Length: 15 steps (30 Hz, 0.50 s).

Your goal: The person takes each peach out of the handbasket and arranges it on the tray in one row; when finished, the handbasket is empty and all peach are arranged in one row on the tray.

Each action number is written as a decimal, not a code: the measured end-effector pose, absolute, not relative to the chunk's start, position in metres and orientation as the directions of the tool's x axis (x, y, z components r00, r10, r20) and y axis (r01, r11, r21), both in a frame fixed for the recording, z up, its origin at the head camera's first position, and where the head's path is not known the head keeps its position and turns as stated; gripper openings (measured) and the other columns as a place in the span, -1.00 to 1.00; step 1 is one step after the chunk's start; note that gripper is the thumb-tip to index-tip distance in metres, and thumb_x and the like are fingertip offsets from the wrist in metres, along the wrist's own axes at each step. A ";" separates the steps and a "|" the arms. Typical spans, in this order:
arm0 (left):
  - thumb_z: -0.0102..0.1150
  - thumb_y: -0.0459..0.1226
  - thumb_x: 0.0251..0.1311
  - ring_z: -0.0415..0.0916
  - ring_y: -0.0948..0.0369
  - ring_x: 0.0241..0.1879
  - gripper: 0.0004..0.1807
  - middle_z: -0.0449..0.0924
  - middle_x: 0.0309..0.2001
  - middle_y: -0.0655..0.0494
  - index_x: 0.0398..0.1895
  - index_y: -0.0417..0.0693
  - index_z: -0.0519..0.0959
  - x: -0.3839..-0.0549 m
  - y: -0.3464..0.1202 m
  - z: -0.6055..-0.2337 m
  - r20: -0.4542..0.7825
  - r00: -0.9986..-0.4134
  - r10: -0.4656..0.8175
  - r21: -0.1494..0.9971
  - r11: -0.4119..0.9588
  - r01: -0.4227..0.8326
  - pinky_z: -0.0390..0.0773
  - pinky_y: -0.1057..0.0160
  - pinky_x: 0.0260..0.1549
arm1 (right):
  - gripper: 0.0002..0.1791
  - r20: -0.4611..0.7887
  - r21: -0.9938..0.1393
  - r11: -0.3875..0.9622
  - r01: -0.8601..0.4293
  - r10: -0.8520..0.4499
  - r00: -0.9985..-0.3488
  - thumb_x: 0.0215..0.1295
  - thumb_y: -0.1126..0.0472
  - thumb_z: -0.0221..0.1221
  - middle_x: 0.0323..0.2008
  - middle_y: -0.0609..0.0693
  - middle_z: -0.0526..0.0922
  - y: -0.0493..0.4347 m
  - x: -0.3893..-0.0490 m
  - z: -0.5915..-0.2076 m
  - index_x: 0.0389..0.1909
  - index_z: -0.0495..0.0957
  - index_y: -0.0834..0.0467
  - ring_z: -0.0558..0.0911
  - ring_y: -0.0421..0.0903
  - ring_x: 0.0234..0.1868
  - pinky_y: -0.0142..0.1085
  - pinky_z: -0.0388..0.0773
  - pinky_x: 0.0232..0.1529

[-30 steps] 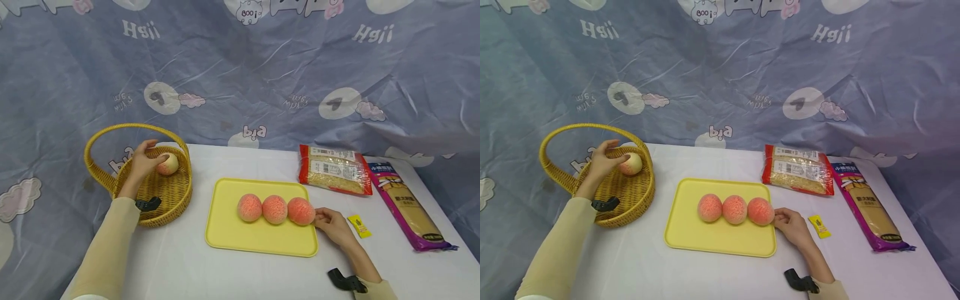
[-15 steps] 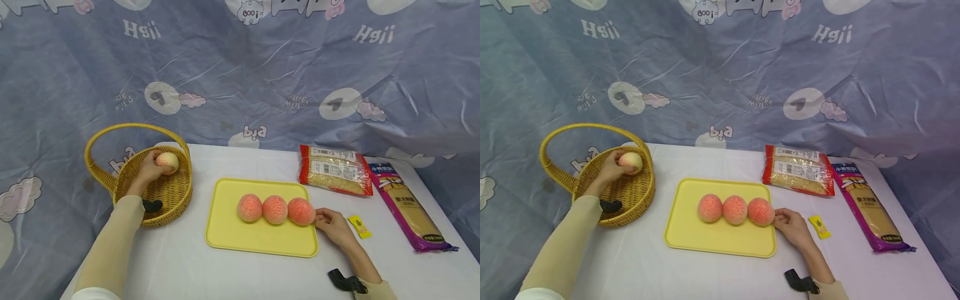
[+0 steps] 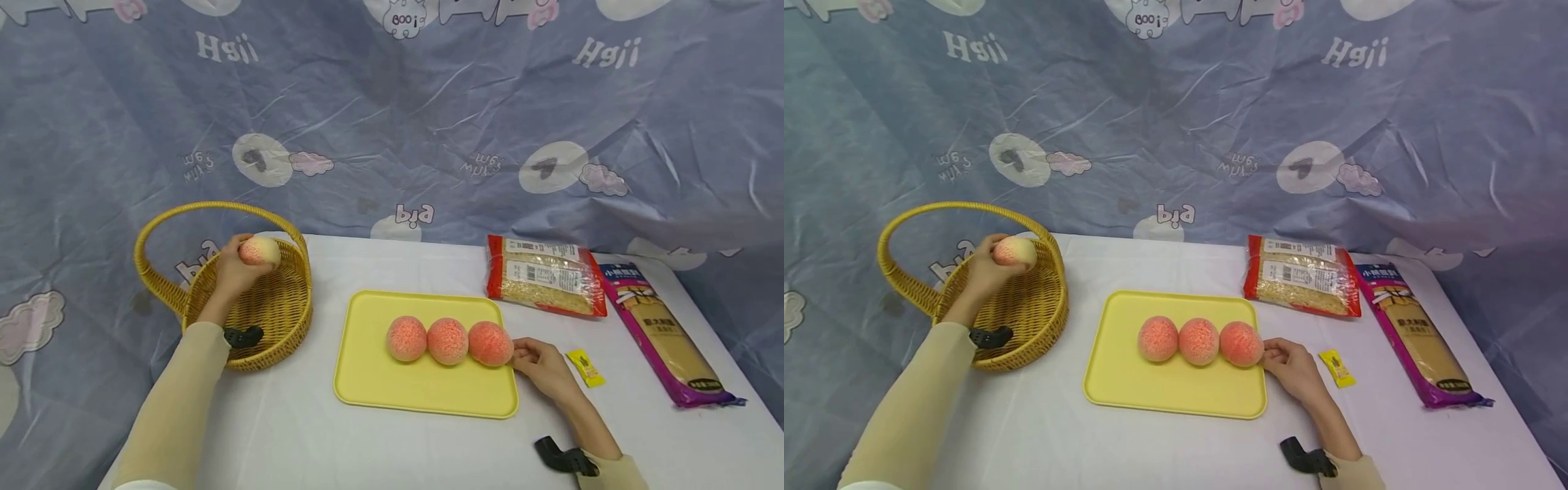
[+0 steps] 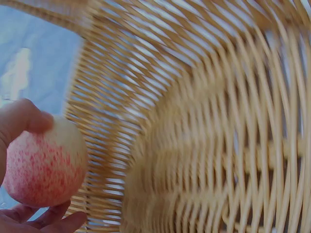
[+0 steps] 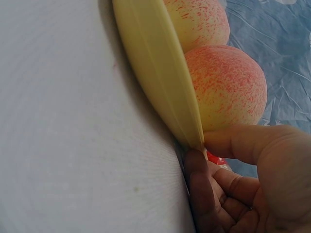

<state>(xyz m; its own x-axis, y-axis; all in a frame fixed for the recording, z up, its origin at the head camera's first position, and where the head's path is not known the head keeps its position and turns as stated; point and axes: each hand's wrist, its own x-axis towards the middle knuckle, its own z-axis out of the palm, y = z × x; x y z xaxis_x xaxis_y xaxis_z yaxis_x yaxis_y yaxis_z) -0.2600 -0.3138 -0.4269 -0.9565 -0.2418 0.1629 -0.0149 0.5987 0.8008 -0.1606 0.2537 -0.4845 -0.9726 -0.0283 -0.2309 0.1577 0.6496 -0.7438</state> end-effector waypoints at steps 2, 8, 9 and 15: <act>0.40 -0.33 0.04 0.28 -0.27 0.23 -0.14 0.19 0.30 -0.37 0.42 -0.17 0.19 -0.255 -0.314 -0.421 0.164 -0.956 -0.244 0.811 0.585 -0.010 0.38 -0.26 0.14 | -0.58 -0.228 -0.744 0.650 0.154 -0.031 -0.973 0.30 0.19 0.20 -0.26 0.08 0.61 0.254 -0.161 -0.484 0.10 0.52 0.35 0.49 -0.10 -0.27 -0.42 0.48 -0.34; 0.39 -0.31 0.01 0.26 -0.24 0.19 -0.13 0.18 0.30 -0.33 0.43 -0.09 0.23 -0.234 -0.310 -0.403 0.181 -0.944 -0.277 0.801 0.598 -0.022 0.42 -0.25 0.06 | -0.58 -0.223 -0.746 0.651 0.143 -0.042 -0.974 0.30 0.21 0.19 -0.25 0.09 0.61 0.254 -0.160 -0.485 0.10 0.51 0.36 0.50 -0.12 -0.27 -0.43 0.48 -0.33; 0.39 -0.31 0.00 0.27 -0.23 0.18 -0.13 0.19 0.30 -0.31 0.43 -0.08 0.23 -0.229 -0.308 -0.401 0.191 -0.942 -0.277 0.799 0.602 -0.015 0.42 -0.24 0.05 | -0.58 -0.222 -0.746 0.650 0.142 -0.042 -0.974 0.30 0.21 0.19 -0.25 0.09 0.61 0.254 -0.160 -0.485 0.10 0.51 0.36 0.50 -0.12 -0.28 -0.43 0.49 -0.33; 0.41 -0.34 -0.02 0.33 -0.14 0.11 -0.16 0.30 0.22 -0.28 0.38 -0.18 0.26 -0.194 -0.297 -0.390 0.264 -0.936 -0.233 0.788 0.612 0.070 0.45 -0.12 -0.02 | -0.58 -0.223 -0.747 0.650 0.142 -0.044 -0.974 0.30 0.20 0.19 -0.25 0.09 0.60 0.253 -0.161 -0.484 0.11 0.51 0.36 0.49 -0.12 -0.27 -0.43 0.48 -0.33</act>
<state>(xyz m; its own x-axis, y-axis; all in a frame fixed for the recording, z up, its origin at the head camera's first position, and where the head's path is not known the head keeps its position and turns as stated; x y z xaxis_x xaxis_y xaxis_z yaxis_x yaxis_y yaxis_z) -0.1937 -0.2973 -0.3902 -0.9359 -0.2332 0.2641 0.0697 0.6123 0.7876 -0.1607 0.2535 -0.4839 -0.9738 -0.0443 -0.2233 0.1416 0.6499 -0.7467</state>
